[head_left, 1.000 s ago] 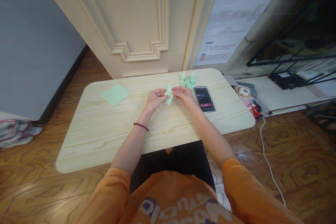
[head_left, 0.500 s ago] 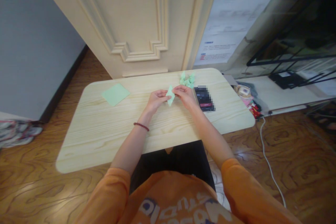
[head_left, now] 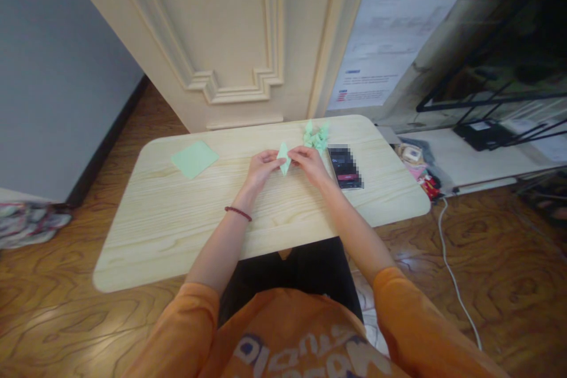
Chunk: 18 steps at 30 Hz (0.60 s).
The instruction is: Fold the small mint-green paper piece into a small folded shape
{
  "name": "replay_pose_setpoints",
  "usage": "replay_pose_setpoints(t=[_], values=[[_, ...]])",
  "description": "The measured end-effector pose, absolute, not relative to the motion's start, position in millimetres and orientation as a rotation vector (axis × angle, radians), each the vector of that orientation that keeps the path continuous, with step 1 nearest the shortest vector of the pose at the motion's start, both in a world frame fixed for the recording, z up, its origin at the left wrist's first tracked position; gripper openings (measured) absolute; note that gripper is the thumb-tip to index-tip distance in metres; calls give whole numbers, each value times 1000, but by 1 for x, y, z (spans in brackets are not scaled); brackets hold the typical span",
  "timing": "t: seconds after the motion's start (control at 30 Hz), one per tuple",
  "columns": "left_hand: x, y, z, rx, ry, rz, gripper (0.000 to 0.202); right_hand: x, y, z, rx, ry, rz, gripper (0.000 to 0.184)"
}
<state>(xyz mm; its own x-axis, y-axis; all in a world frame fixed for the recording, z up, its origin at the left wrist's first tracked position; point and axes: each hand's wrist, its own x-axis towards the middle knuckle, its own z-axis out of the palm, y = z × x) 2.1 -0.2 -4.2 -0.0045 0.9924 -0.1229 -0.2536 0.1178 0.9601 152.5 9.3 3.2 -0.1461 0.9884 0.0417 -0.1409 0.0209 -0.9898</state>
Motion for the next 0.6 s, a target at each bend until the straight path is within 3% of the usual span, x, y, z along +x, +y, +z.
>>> replay_pose_setpoints(t=[0.3, 0.6], values=[[4, -3, -2, 942, 1122, 1288, 36, 152, 8, 5, -1011, -1256, 1356, 32], [11, -6, 4, 923, 1145, 1477, 39, 147, 6, 3, -990, -1136, 1496, 18]])
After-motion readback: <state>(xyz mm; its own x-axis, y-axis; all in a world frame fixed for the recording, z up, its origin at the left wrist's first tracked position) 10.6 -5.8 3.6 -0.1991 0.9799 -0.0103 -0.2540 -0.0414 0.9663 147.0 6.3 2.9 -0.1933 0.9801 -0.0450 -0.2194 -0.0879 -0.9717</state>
